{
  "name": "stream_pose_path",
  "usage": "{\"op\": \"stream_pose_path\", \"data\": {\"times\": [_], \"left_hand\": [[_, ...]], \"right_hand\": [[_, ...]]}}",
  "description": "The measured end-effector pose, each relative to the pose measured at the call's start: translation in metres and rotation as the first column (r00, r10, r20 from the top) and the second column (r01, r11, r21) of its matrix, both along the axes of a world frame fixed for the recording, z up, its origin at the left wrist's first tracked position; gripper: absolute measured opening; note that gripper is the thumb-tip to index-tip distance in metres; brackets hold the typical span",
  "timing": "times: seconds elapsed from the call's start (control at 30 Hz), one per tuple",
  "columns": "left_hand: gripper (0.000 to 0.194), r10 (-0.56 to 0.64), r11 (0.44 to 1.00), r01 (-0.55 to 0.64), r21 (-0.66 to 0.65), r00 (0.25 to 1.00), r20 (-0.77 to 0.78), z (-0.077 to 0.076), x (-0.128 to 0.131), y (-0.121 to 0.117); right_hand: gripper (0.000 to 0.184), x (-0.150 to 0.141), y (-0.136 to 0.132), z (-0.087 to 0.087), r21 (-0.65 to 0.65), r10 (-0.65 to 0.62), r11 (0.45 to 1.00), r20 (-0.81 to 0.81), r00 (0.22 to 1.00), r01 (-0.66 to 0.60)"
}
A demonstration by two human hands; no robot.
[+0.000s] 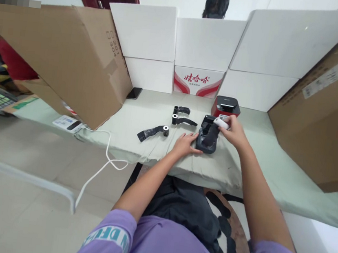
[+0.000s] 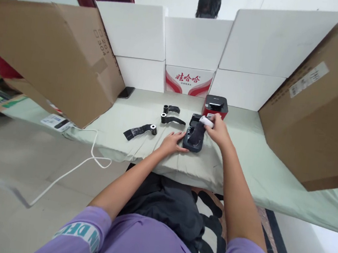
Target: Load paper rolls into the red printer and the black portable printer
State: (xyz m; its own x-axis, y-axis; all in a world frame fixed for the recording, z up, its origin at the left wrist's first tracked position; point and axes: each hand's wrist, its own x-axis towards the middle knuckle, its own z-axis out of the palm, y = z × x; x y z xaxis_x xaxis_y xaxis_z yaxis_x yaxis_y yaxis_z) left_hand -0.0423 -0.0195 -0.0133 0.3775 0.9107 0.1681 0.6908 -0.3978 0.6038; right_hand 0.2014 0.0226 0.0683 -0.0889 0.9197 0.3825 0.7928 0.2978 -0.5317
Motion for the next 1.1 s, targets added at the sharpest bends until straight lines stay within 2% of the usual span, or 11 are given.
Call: {"op": "stream_pose_path", "data": {"times": [0.1, 0.2, 0.37, 0.47, 0.63, 0.77, 0.83, 0.93, 1.0, 1.07, 1.1], "left_hand": [[0.1, -0.008, 1.0, 0.008, -0.003, 1.0, -0.001, -0.001, 0.0, 0.0], [0.099, -0.006, 1.0, 0.006, -0.001, 1.0, -0.007, -0.002, 0.0, 0.0], [0.098, -0.011, 1.0, 0.011, -0.008, 1.0, -0.015, 0.0, 0.0, 0.0], [0.098, -0.017, 1.0, 0.016, -0.004, 1.0, -0.019, 0.001, 0.0, 0.0], [0.1, -0.027, 1.0, 0.027, -0.002, 0.999, -0.018, 0.001, 0.001, 0.002], [0.1, -0.023, 1.0, 0.023, -0.002, 0.999, -0.028, 0.001, 0.001, 0.002], [0.099, -0.027, 1.0, 0.027, -0.001, 0.999, -0.03, 0.0, 0.001, 0.002], [0.101, -0.035, 0.999, 0.035, 0.011, 0.999, -0.023, -0.001, 0.001, 0.003], [0.102, -0.035, 0.999, 0.035, 0.021, 0.999, -0.016, -0.002, 0.002, 0.003], [0.101, -0.029, 0.999, 0.029, 0.029, 0.999, -0.017, -0.003, 0.002, 0.003], [0.101, -0.027, 0.999, 0.028, 0.033, 0.999, -0.02, -0.003, 0.002, 0.003]], "right_hand": [[0.053, 0.026, -0.005, -0.006, -0.03, -0.121, 0.993, -0.316, 0.941, 0.118], [0.061, 0.053, -0.009, -0.022, -0.048, -0.283, 0.953, -0.495, 0.822, 0.299], [0.052, 0.083, -0.016, -0.049, -0.129, -0.607, 0.77, -0.45, 0.655, 0.625], [0.047, 0.084, -0.022, -0.054, -0.124, -0.678, 0.723, -0.314, 0.665, 0.679], [0.04, 0.069, -0.029, -0.057, -0.03, -0.627, 0.778, -0.089, 0.774, 0.627], [0.048, 0.064, -0.031, -0.057, -0.108, -0.618, 0.778, 0.05, 0.785, 0.619], [0.059, 0.062, -0.033, -0.05, -0.127, -0.631, 0.76, 0.092, 0.77, 0.637], [0.069, 0.044, -0.035, -0.028, -0.002, -0.642, 0.765, 0.085, 0.762, 0.644], [0.059, 0.018, -0.031, -0.01, 0.117, -0.542, 0.838, 0.076, 0.837, 0.532], [0.046, -0.021, -0.022, 0.006, 0.147, -0.296, 0.949, 0.126, 0.947, 0.278], [0.044, -0.043, -0.014, 0.012, 0.133, -0.19, 0.976, 0.15, 0.97, 0.171]]}}
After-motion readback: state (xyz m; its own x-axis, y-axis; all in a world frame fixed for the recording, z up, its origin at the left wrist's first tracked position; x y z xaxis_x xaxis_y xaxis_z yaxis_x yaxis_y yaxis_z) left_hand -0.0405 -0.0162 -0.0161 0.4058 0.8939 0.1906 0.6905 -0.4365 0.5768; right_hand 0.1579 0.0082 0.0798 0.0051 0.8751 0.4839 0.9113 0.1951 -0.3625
